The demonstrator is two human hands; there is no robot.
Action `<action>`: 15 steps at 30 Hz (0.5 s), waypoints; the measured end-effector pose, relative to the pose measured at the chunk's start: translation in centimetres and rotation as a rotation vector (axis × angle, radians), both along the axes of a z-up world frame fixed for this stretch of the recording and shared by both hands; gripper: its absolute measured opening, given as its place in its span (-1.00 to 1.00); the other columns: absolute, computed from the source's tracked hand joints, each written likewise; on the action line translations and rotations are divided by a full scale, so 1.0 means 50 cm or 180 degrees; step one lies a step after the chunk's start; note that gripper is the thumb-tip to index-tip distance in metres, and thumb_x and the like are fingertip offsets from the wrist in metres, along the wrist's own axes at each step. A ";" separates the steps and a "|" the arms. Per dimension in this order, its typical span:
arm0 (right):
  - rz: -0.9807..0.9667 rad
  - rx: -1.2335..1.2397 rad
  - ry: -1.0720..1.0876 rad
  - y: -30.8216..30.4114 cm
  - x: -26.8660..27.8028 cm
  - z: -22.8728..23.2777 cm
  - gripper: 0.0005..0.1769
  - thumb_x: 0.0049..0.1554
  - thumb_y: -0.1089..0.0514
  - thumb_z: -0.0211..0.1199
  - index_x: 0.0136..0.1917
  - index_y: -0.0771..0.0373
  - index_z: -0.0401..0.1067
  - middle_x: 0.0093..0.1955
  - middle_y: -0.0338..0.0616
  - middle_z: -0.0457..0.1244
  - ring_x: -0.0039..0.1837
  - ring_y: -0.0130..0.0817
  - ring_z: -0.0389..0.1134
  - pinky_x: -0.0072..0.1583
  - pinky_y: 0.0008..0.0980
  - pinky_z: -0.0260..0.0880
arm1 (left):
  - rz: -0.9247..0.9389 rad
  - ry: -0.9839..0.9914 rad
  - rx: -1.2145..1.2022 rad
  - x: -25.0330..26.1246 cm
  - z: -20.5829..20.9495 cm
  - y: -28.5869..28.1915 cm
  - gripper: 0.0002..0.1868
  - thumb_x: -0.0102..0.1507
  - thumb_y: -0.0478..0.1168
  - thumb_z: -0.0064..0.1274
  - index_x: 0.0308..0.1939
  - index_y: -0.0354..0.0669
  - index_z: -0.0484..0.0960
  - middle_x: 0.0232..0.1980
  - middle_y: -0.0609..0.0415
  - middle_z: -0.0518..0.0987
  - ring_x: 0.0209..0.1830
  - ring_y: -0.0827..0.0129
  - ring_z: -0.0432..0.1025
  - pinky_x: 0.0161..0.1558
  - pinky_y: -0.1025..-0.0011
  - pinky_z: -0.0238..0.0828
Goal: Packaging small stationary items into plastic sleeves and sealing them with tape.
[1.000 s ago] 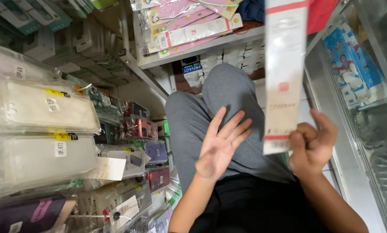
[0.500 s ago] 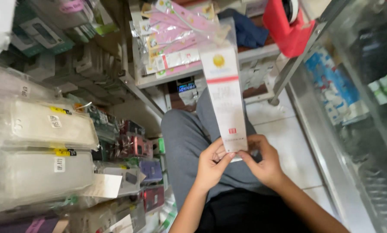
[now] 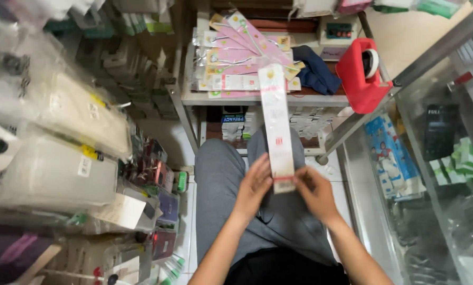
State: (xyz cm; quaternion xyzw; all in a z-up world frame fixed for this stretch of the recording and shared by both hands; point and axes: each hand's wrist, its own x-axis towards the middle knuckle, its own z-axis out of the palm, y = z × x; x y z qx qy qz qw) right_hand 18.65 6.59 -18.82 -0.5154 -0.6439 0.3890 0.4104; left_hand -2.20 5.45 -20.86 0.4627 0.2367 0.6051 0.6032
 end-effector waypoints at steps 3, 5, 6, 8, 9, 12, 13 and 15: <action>-0.0143 0.0400 -0.0534 0.083 0.016 0.026 -0.92 0.22 0.23 0.28 -0.03 0.28 0.47 -0.20 -0.19 0.30 -0.15 -0.51 0.28 -0.11 -0.47 0.28 | -0.0177 -0.0959 -0.0842 -0.044 0.033 -0.003 -0.27 0.43 -0.04 -0.14 0.61 -0.20 0.02 0.65 -0.13 0.13 0.62 0.08 0.09 0.51 0.15 0.01; -0.0140 0.0811 -0.0900 0.178 0.027 0.071 -0.92 0.20 0.23 0.24 -0.03 0.27 0.45 -0.19 -0.14 0.32 -0.15 -0.45 0.35 -0.11 -0.43 0.33 | -0.0350 -0.1467 -0.0510 -0.064 0.108 -0.017 -0.17 0.40 0.12 -0.14 0.64 -0.11 -0.06 0.68 -0.09 0.02 0.65 0.06 0.01 0.54 0.08 -0.08; -0.0167 0.1095 -0.1267 0.206 0.035 0.083 -0.92 0.18 0.24 0.20 -0.03 0.26 0.43 -0.18 -0.10 0.34 -0.14 -0.38 0.42 -0.11 -0.39 0.37 | -0.0546 -0.1969 -0.0299 -0.072 0.138 -0.043 -0.05 0.36 0.29 -0.15 0.66 -0.03 -0.15 0.72 -0.05 -0.08 0.69 0.03 -0.07 0.56 0.00 -0.17; -0.0145 0.1542 -0.1602 0.281 0.025 0.118 -0.91 0.19 0.24 0.22 -0.02 0.27 0.42 -0.13 -0.02 0.33 -0.06 -0.17 0.39 -0.05 -0.26 0.36 | -0.0610 -0.2142 -0.0187 -0.082 0.178 -0.071 0.01 0.34 0.37 -0.17 0.68 -0.01 -0.18 0.73 -0.07 -0.12 0.69 -0.03 -0.10 0.59 -0.05 -0.21; -0.0144 0.1995 -0.1938 0.318 0.018 0.134 -0.91 0.19 0.25 0.25 -0.02 0.28 0.42 -0.08 0.07 0.31 0.02 0.05 0.35 0.01 -0.12 0.34 | -0.0700 -0.2315 -0.0073 -0.087 0.197 -0.085 0.07 0.32 0.46 -0.18 0.69 0.01 -0.22 0.74 -0.09 -0.16 0.70 -0.10 -0.13 0.61 -0.11 -0.25; -0.0182 0.2612 -0.2513 0.414 -0.029 0.175 -0.92 0.16 0.25 0.26 -0.05 0.24 0.40 -0.09 0.04 0.28 0.05 0.07 0.33 0.00 -0.03 0.34 | -0.0804 -0.2485 0.0073 -0.100 0.223 -0.101 0.08 0.29 0.53 -0.26 0.69 0.11 -0.26 0.74 -0.08 -0.18 0.70 -0.13 -0.15 0.62 -0.16 -0.28; -0.0148 0.2608 -0.2462 0.455 -0.046 0.171 -0.92 0.16 0.25 0.26 -0.05 0.24 0.40 -0.09 0.04 0.28 0.05 0.07 0.33 0.00 -0.03 0.34 | -0.0754 -0.2453 0.0068 -0.109 0.234 -0.098 0.08 0.29 0.53 -0.26 0.69 0.11 -0.26 0.74 -0.08 -0.18 0.70 -0.13 -0.15 0.62 -0.16 -0.28; -0.0338 0.3089 -0.2936 0.540 -0.060 0.159 -0.88 0.19 0.24 0.25 -0.02 0.27 0.36 0.00 0.01 0.24 0.10 0.02 0.30 0.02 -0.08 0.34 | -0.0783 -0.2456 0.0138 -0.124 0.256 -0.073 0.13 0.27 0.59 -0.28 0.70 0.15 -0.28 0.75 -0.08 -0.17 0.69 -0.19 -0.15 0.61 -0.21 -0.32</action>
